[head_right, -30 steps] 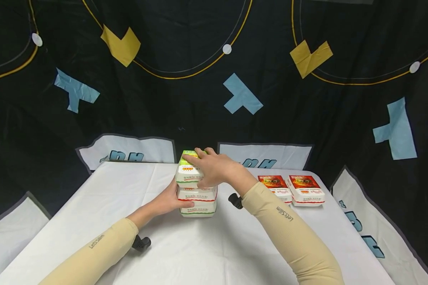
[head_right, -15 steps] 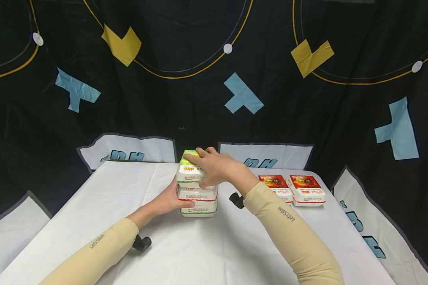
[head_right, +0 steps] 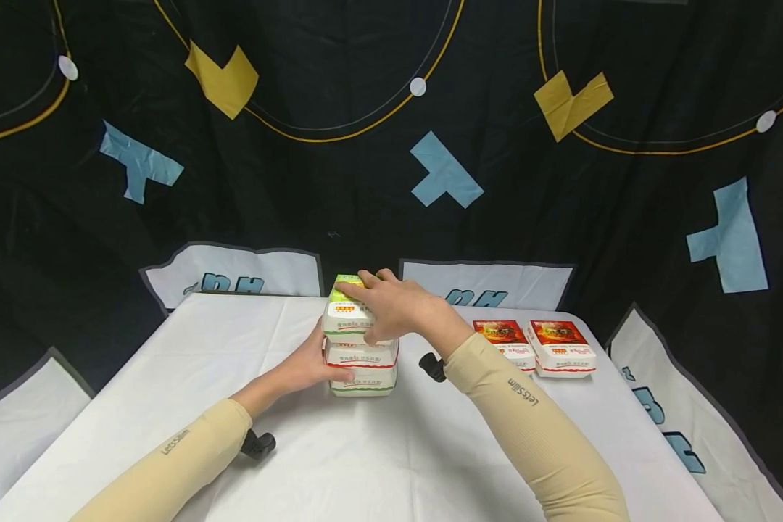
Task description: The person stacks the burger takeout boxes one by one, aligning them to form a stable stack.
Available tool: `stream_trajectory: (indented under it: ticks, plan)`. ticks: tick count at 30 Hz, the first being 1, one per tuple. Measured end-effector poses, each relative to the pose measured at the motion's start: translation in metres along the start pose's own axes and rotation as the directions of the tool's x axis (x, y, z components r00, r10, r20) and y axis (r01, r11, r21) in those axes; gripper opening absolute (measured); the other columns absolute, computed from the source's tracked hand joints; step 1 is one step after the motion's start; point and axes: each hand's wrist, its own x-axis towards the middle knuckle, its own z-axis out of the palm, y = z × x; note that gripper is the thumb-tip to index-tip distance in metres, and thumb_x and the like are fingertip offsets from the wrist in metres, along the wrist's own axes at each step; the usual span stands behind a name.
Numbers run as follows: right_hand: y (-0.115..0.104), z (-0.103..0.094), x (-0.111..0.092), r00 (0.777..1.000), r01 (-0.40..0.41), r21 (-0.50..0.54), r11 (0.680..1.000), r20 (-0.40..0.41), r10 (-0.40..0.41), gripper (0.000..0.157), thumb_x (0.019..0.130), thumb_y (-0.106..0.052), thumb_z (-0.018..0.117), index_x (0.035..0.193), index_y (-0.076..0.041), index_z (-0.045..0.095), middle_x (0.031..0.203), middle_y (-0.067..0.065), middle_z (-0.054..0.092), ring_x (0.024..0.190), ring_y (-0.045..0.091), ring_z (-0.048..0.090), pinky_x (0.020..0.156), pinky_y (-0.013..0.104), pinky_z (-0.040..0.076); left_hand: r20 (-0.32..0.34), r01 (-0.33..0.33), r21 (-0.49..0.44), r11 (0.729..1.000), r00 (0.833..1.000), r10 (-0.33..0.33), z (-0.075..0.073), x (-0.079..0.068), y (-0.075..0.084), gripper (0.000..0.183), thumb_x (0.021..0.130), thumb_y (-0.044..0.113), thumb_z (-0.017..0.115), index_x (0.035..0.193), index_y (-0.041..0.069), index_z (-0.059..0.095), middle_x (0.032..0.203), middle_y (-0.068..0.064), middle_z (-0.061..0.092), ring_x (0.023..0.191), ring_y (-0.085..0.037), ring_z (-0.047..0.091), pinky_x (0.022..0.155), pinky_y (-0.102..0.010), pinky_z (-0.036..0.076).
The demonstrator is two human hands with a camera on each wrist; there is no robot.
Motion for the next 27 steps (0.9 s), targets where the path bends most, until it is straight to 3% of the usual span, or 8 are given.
stream_trajectory:
  ticks: [5, 12, 20, 27]
  plan:
    - [0.0, 0.001, 0.0, 1.0, -0.003, -0.001, 1.0, -0.002, 0.003, 0.097, 0.082, -0.039, 0.079, 0.158, -0.045, 0.021, 0.167, 0.0, 0.022, 0.14, 0.025, 0.031, 0.085, 0.042, 0.054, -0.05, 0.009, 0.031, 0.999, 0.999, -0.008, -0.003, -0.003, 0.002, 0.125, 0.071, 0.029, 0.093, 0.156, 0.046, 0.003, 0.146, 0.006, 0.041, 0.136, -0.018, 0.042, 0.104, -0.046, 0.046]
    - [0.001, 0.001, 0.0, 1.0, -0.006, -0.001, 1.0, 0.0, 0.006, 0.097, 0.081, -0.039, 0.08, 0.158, -0.045, 0.021, 0.168, 0.0, 0.02, 0.14, 0.026, 0.032, 0.084, 0.042, 0.055, -0.127, 0.058, 0.099, 0.993, 0.991, -0.045, -0.007, 0.0, 0.018, 0.126, 0.078, 0.036, 0.087, 0.161, 0.03, -0.009, 0.165, -0.005, 0.019, 0.152, -0.027, 0.02, 0.114, -0.059, 0.033]
    - [0.002, -0.001, 0.0, 1.0, 0.004, -0.014, 1.0, 0.004, -0.004, 0.097, 0.082, -0.041, 0.079, 0.159, -0.045, 0.02, 0.167, 0.0, 0.02, 0.14, 0.025, 0.032, 0.08, 0.039, 0.055, -0.134, 0.001, 0.135, 0.991, 0.991, 0.017, -0.016, 0.009, 0.031, 0.122, 0.08, 0.034, 0.085, 0.161, 0.031, -0.005, 0.165, -0.006, 0.019, 0.151, -0.03, 0.023, 0.113, -0.058, 0.036]
    - [0.002, 0.0, 0.0, 1.0, 0.0, -0.012, 1.0, 0.002, 0.0, 0.097, 0.083, -0.041, 0.079, 0.159, -0.045, 0.02, 0.168, 0.0, 0.02, 0.141, 0.026, 0.031, 0.082, 0.04, 0.055, -0.122, 0.01, 0.128, 0.992, 0.993, 0.006, -0.018, 0.014, 0.04, 0.119, 0.08, 0.038, 0.085, 0.16, 0.039, -0.003, 0.168, 0.002, 0.016, 0.149, -0.025, 0.028, 0.112, -0.055, 0.038]
